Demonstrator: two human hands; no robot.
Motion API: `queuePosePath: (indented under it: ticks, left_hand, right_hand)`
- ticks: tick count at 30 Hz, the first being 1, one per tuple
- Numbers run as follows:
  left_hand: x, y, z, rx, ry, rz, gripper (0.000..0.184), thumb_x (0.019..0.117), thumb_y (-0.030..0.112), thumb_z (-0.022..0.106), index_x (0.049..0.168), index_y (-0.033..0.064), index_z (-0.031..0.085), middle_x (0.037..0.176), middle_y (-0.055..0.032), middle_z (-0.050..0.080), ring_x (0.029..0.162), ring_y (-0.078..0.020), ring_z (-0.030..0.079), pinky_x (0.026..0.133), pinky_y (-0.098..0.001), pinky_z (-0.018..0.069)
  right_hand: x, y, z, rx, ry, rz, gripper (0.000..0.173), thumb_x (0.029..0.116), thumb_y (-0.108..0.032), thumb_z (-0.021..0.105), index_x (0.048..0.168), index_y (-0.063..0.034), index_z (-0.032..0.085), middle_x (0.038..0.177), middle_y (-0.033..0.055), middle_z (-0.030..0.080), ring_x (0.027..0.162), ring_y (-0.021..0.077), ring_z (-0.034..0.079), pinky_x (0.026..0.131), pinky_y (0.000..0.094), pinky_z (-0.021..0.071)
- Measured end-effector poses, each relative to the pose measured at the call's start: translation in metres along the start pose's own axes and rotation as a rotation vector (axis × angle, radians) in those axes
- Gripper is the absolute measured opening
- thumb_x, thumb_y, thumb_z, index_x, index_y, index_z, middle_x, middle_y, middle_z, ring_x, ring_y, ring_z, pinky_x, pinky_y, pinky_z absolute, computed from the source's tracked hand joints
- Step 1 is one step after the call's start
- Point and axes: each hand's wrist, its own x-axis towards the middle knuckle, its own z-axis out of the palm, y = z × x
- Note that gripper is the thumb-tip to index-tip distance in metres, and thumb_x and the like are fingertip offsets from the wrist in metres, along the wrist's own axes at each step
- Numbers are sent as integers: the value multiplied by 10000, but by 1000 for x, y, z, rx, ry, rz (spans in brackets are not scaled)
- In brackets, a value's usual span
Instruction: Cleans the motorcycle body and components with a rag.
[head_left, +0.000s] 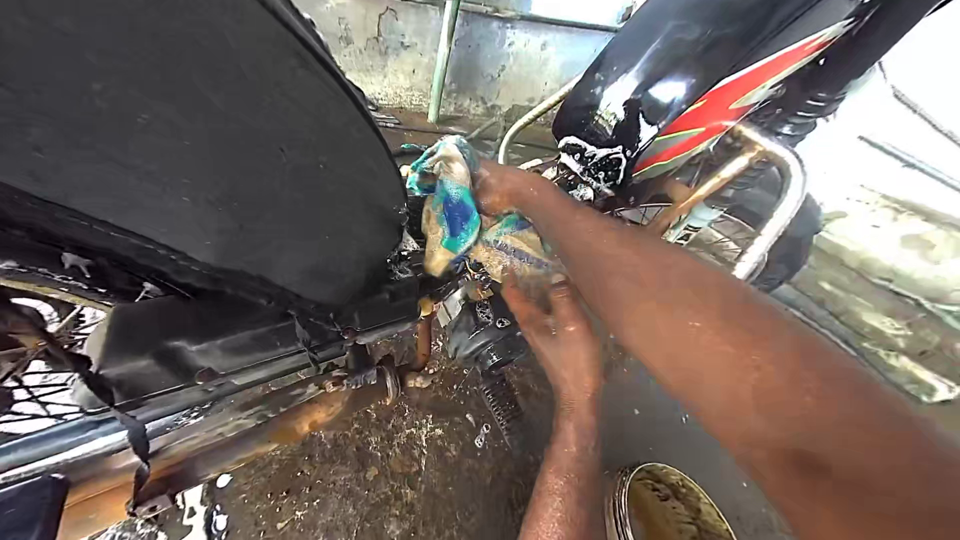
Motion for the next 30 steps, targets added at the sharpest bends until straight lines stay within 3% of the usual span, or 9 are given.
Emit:
queuePosePath:
  ticks: [3,7,10,13,16,19,23,26,30]
  left_hand:
    - [10,4,3,-79,94,-12,550,1058,273,504,1539,88,310,1442,-150,481,1252,-202,555,1050,-402,490]
    - [11,7,10,-61,72,-53,497,1066,265,502,1507,79,369,1371,-136,544,1201,-194,577,1023,-404,496]
    - [7,5,6,75,-93,-77,606,1040,330,544,1567,113,336,1496,-140,488,1318,-216,535,1092,-427,467]
    - [3,4,0,175,-191,-94,709,1024,381,563,1615,115,274,1581,-139,407,1402,-210,462,1142,-417,413]
    - [3,2,-7,173,-149,-72,634,1018,337,565,1571,91,377,1488,-143,513,1303,-209,558,1080,-417,481]
    - [7,-2,-16,114,-131,-111,566,1054,363,521,1549,111,414,1457,-133,539,1276,-228,575,1070,-452,494]
    - [16,-5,-23,126,-140,-133,567,1055,368,492,1537,76,432,1479,-157,515,1315,-243,538,1097,-450,459]
    - [18,1,-26,130,-195,-169,548,1073,345,501,1530,50,441,1520,-160,486,1362,-246,504,1122,-449,432]
    - [11,2,-36,109,-189,-172,536,1067,328,507,1538,81,441,1539,-128,476,1386,-234,483,1124,-457,430]
  right_hand:
    - [-6,12,4,85,47,-56,367,963,-32,645,1312,68,593,1287,234,635,1216,298,608,1074,467,459]
    - [-7,43,-25,-231,-72,-176,283,928,-27,681,1182,93,650,1149,268,666,1096,374,642,995,537,473]
    - [5,55,-46,-407,-183,-291,203,893,-45,727,1068,46,683,1012,219,679,966,357,659,895,561,495]
    - [14,33,-49,-527,-240,-192,269,866,-89,781,1086,22,673,1018,215,675,985,379,656,862,602,486]
    - [9,29,-41,-415,-150,-118,369,825,-120,806,1133,21,661,1068,222,678,1034,386,654,893,624,482]
    - [-9,40,-29,-242,-115,26,306,892,-120,772,1074,106,674,1060,292,670,1030,436,641,924,642,464]
    - [1,59,-40,-311,-95,-155,363,856,-93,792,1169,39,664,1122,233,681,1081,373,652,984,575,479]
    - [-2,41,-49,-475,-143,-39,239,876,-75,760,1060,51,676,1037,248,680,1015,416,664,897,621,497]
    - [-46,1,-5,-543,-174,135,172,876,-50,708,910,115,673,1097,336,639,1112,521,608,907,698,473]
